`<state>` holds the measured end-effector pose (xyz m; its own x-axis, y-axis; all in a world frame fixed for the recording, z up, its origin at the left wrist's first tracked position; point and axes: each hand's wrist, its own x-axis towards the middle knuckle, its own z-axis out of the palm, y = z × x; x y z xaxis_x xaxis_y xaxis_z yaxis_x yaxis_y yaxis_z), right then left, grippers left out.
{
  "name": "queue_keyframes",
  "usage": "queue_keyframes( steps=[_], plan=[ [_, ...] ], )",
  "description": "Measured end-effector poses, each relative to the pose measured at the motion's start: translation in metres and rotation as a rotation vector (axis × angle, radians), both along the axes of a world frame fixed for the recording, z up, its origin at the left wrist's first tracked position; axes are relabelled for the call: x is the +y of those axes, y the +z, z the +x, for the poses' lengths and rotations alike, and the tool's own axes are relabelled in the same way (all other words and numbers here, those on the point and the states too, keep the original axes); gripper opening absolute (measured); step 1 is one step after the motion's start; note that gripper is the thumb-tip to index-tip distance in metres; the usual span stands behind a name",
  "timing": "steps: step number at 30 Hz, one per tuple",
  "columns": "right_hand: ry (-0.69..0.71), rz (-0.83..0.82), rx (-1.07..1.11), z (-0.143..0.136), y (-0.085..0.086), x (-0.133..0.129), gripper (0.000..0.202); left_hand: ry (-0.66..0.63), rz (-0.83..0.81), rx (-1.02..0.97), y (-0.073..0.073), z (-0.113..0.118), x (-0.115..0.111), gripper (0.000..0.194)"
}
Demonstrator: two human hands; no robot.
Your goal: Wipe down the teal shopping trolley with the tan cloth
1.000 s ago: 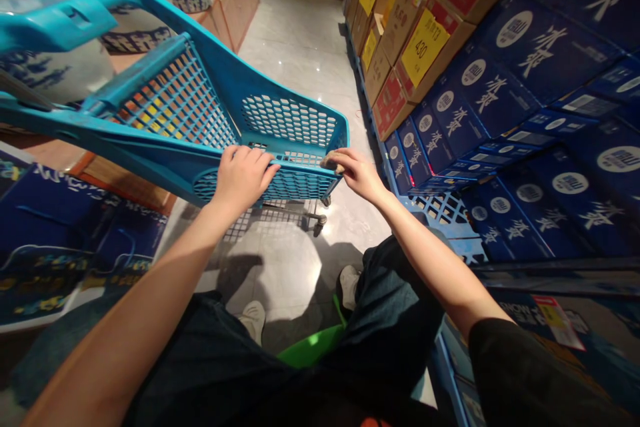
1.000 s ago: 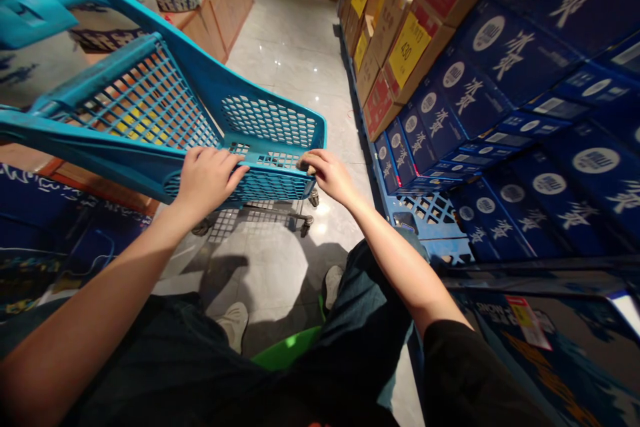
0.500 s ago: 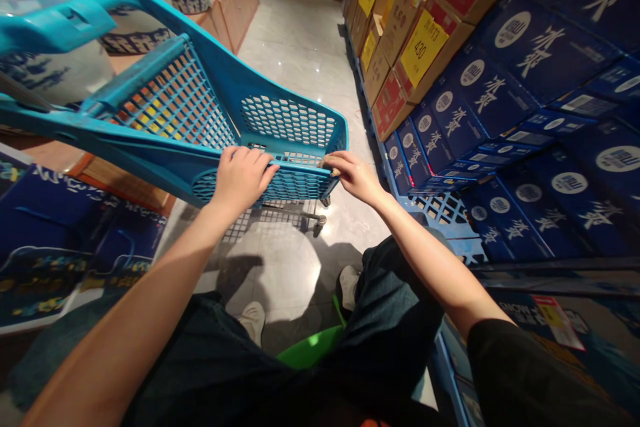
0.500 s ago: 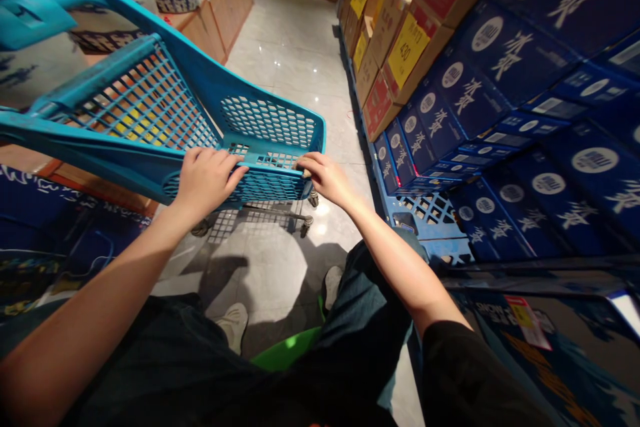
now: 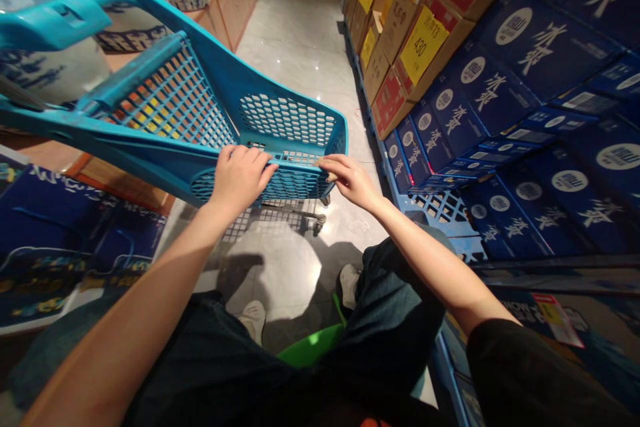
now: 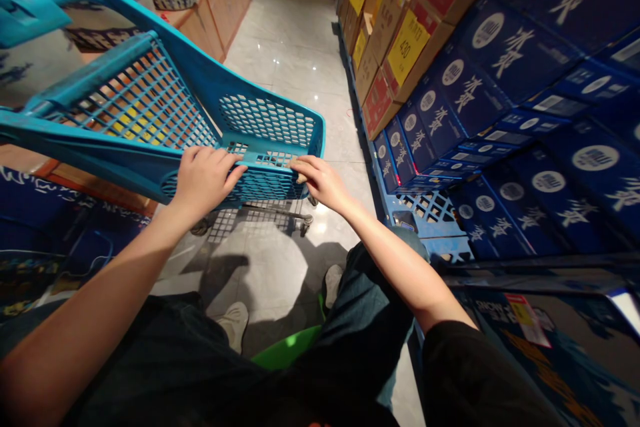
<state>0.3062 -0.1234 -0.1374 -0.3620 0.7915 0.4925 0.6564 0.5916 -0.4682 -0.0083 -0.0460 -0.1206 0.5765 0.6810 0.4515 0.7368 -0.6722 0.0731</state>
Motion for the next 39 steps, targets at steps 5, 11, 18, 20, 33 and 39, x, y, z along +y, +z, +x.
queue_keyframes(
  steps=[5, 11, 18, 20, 33, 39],
  plan=[
    [0.044, -0.023, -0.020, 0.007, 0.005, 0.003, 0.047, -0.018, 0.011, 0.017, 0.001, -0.003, 0.000, 0.038],
    [-0.120, -0.017, -0.038, 0.020, 0.004, 0.013, 0.048, -0.030, 0.051, 0.007, 0.003, -0.002, 0.001, 0.033],
    [0.029, -0.027, -0.025, 0.004, 0.004, 0.003, 0.049, -0.022, -0.017, 0.009, 0.005, -0.002, -0.002, 0.036],
    [-0.008, -0.035, -0.011, 0.009, 0.005, 0.008, 0.047, -0.021, -0.008, 0.009, 0.004, -0.002, -0.001, 0.037],
    [0.035, -0.011, -0.042, 0.000, 0.006, 0.003, 0.049, -0.010, -0.013, 0.006, 0.003, -0.002, -0.001, 0.035],
    [-0.149, -0.059, -0.002, 0.018, 0.007, 0.018, 0.046, -0.030, 0.033, -0.024, 0.001, -0.001, 0.001, 0.032]
  ],
)
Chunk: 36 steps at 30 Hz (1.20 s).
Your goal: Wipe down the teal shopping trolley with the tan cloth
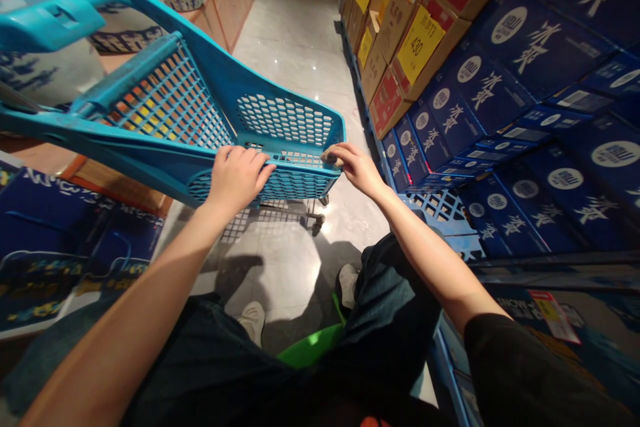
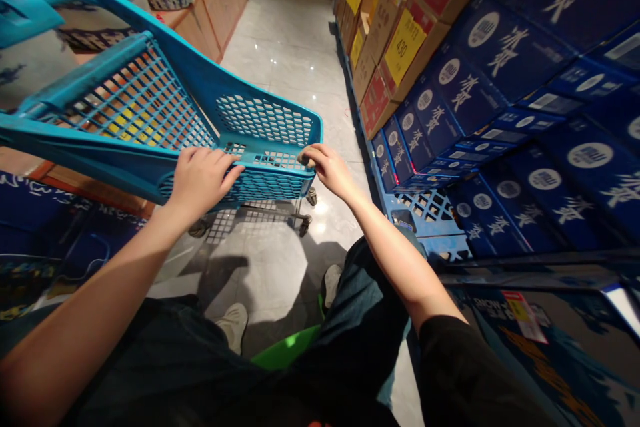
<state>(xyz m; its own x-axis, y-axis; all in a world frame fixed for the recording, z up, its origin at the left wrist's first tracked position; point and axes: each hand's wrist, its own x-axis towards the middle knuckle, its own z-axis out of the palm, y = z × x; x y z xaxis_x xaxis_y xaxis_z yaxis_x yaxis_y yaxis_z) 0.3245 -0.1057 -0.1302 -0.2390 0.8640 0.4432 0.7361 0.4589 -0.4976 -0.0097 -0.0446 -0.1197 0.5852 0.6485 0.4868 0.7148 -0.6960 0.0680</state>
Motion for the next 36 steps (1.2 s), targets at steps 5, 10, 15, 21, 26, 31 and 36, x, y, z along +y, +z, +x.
queue_keyframes(
  steps=[5, 10, 15, 21, 26, 31, 36],
  plan=[
    [0.081, 0.043, 0.024, -0.019, -0.002, -0.015, 0.043, 0.007, 0.021, 0.042, 0.001, 0.000, -0.001, 0.035],
    [0.160, 0.009, 0.036, -0.022, -0.003, -0.016, 0.046, -0.005, -0.034, 0.005, 0.003, 0.000, -0.003, 0.035],
    [0.040, -0.011, 0.034, -0.001, 0.001, 0.000, 0.048, 0.001, -0.004, 0.013, 0.003, 0.002, -0.001, 0.033],
    [0.009, 0.074, 0.026, -0.024, -0.010, -0.016, 0.048, 0.000, -0.026, -0.003, 0.002, 0.001, -0.001, 0.032],
    [0.122, 0.071, 0.041, -0.024, -0.011, -0.017, 0.048, 0.004, -0.012, 0.041, 0.001, -0.001, -0.001, 0.036],
    [-0.016, 0.024, 0.048, -0.003, -0.001, -0.002, 0.047, 0.001, -0.034, 0.028, 0.002, -0.001, 0.000, 0.036],
    [0.068, 0.086, 0.021, -0.020, -0.010, -0.014, 0.046, 0.000, -0.035, 0.021, 0.002, -0.001, -0.001, 0.033]
  ],
)
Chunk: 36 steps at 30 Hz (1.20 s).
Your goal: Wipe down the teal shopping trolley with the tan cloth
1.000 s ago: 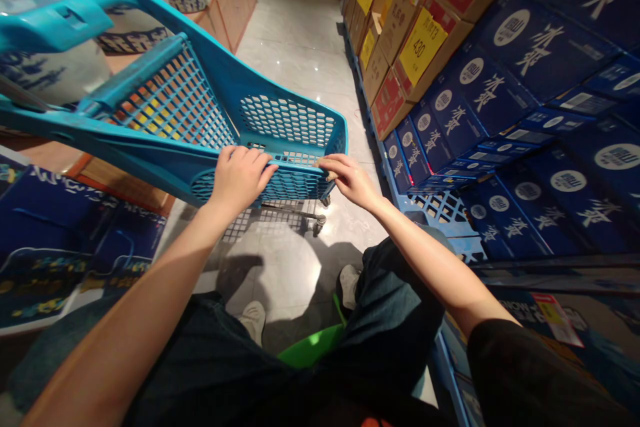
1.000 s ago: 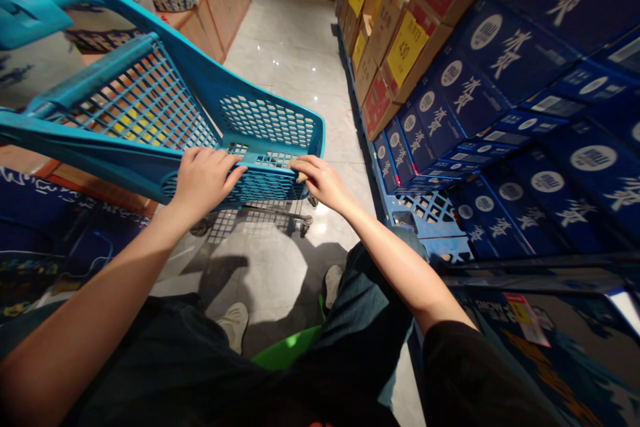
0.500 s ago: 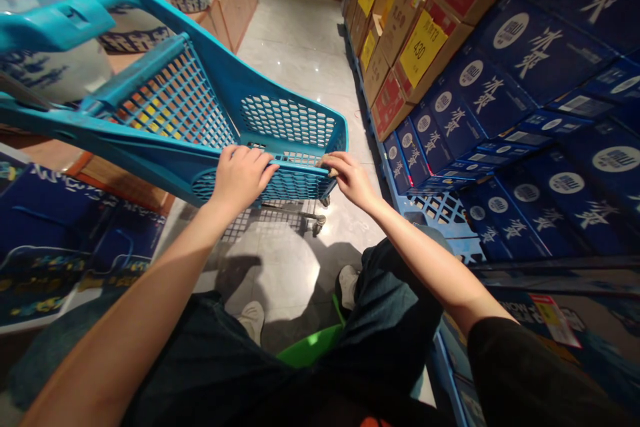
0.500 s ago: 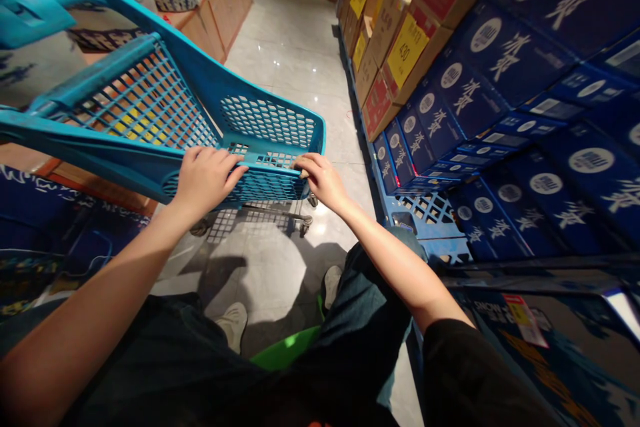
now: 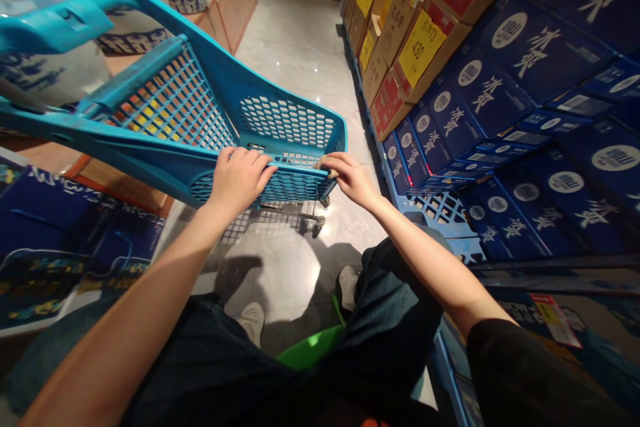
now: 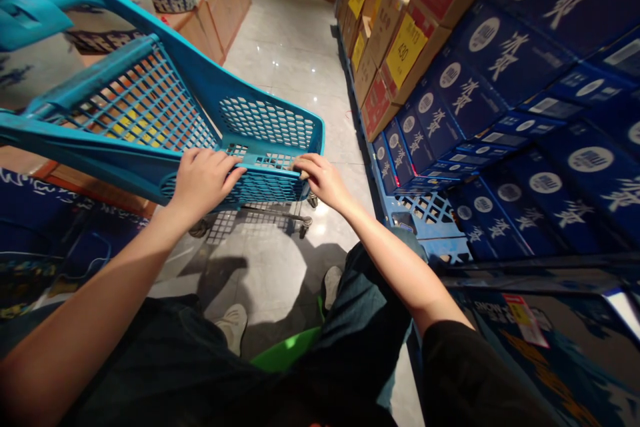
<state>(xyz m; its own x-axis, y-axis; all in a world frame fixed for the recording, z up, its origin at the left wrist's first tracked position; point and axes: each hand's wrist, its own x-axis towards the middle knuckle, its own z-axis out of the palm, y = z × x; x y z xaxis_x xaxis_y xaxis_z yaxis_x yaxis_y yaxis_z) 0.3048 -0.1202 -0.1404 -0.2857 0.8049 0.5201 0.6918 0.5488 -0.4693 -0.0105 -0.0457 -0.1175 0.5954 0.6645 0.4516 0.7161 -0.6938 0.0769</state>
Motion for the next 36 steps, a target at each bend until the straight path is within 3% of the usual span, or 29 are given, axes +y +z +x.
queue_keyframes(
  steps=[5, 9, 12, 19, 25, 32, 36],
  plan=[
    [0.085, 0.002, -0.010, 0.002, -0.005, 0.002, 0.049, 0.001, -0.005, 0.006, 0.000, -0.001, -0.001, 0.033],
    [-0.022, -0.048, 0.049, 0.023, 0.000, 0.017, 0.050, 0.002, 0.002, 0.004, -0.001, 0.000, 0.001, 0.033],
    [-0.084, -0.055, 0.044, 0.023, 0.001, 0.017, 0.046, 0.003, 0.023, 0.019, -0.001, 0.001, 0.001, 0.034],
    [0.054, -0.022, 0.008, 0.011, -0.001, 0.007, 0.041, 0.001, 0.046, 0.046, -0.002, -0.001, 0.000, 0.037],
    [-0.101, -0.026, 0.041, 0.030, -0.002, 0.021, 0.051, 0.006, 0.023, 0.028, -0.001, 0.001, 0.001, 0.035],
    [0.063, -0.002, -0.010, 0.009, 0.001, 0.005, 0.043, 0.008, 0.042, 0.053, -0.001, 0.000, -0.001, 0.034],
    [0.023, -0.028, 0.010, 0.020, 0.002, 0.013, 0.044, 0.002, 0.066, 0.066, -0.001, 0.000, -0.001, 0.035]
  ],
)
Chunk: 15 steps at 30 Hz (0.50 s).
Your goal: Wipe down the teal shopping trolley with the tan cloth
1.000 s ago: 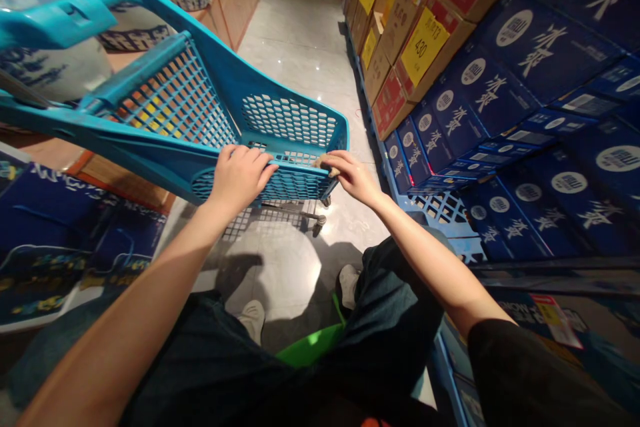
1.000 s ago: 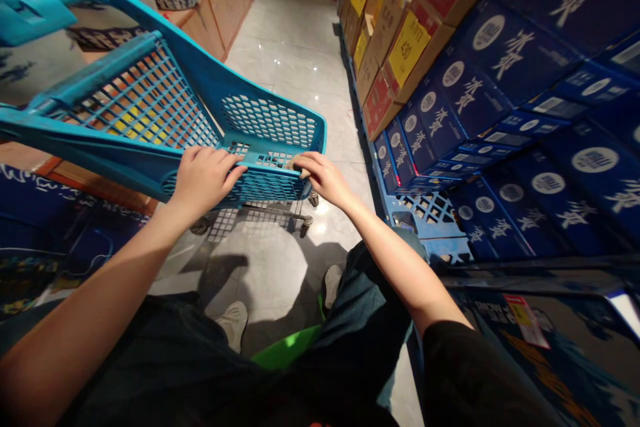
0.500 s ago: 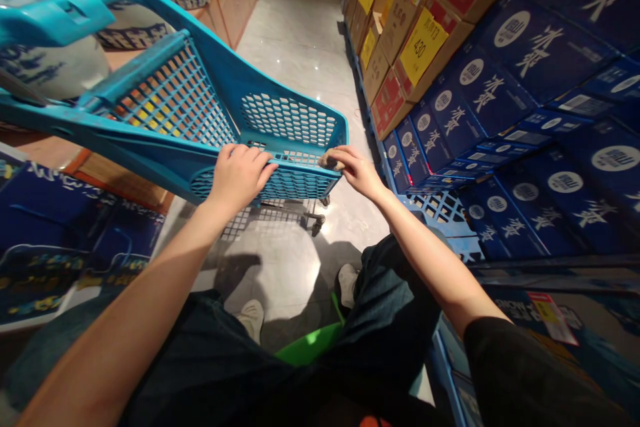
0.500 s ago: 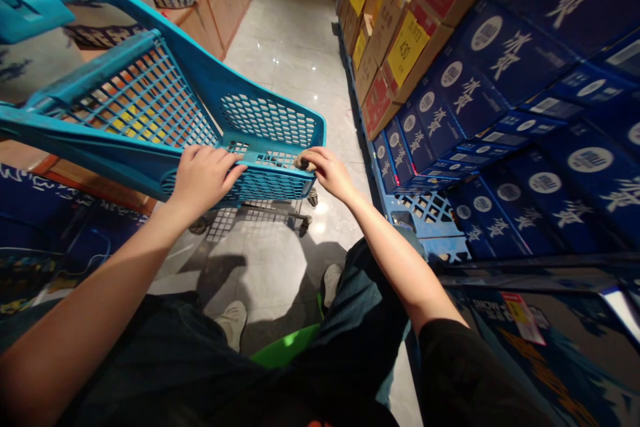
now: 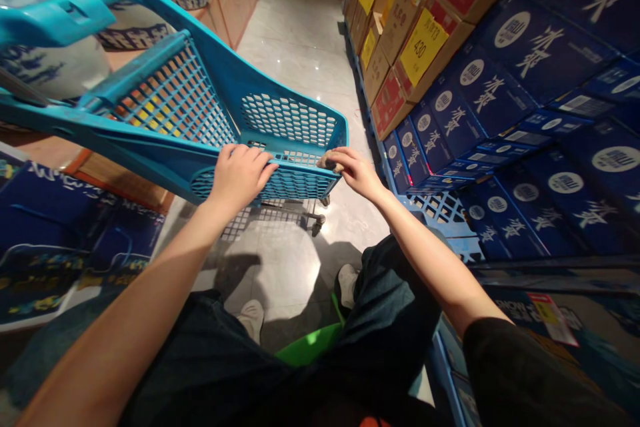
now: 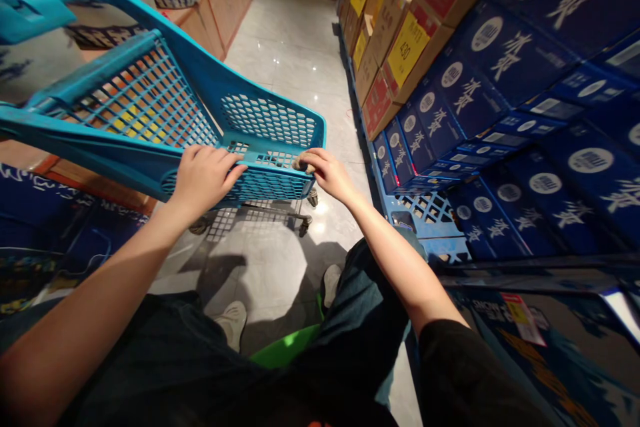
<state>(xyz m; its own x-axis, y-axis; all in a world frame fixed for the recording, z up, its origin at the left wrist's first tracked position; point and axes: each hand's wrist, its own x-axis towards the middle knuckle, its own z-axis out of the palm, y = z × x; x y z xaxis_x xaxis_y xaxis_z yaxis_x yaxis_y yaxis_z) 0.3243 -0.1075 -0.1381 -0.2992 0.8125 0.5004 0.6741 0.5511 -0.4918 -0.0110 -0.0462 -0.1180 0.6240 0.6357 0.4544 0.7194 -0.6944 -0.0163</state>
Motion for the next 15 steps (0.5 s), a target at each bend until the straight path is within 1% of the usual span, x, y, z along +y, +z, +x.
queue_keyframes(
  steps=[3, 5, 7, 11, 13, 15],
  plan=[
    [-0.083, -0.009, 0.023, 0.011, -0.002, 0.010, 0.048, -0.003, -0.002, -0.010, 0.000, 0.001, 0.001, 0.035],
    [-0.112, -0.010, 0.025, 0.011, -0.003, 0.011, 0.048, -0.004, -0.014, -0.025, 0.000, 0.002, 0.001, 0.034],
    [-0.088, -0.007, 0.015, 0.005, -0.003, 0.006, 0.047, -0.004, -0.026, -0.038, -0.001, 0.002, 0.001, 0.033],
    [0.026, -0.002, -0.033, -0.009, 0.002, -0.006, 0.040, 0.000, -0.045, -0.049, -0.001, 0.000, 0.000, 0.033],
    [0.054, -0.012, -0.036, -0.008, 0.005, -0.007, 0.039, -0.001, -0.055, -0.049, -0.001, 0.000, 0.000, 0.033],
    [0.038, -0.016, -0.022, -0.003, 0.008, -0.004, 0.041, -0.004, -0.068, -0.056, 0.000, 0.000, 0.000, 0.033]
  ],
)
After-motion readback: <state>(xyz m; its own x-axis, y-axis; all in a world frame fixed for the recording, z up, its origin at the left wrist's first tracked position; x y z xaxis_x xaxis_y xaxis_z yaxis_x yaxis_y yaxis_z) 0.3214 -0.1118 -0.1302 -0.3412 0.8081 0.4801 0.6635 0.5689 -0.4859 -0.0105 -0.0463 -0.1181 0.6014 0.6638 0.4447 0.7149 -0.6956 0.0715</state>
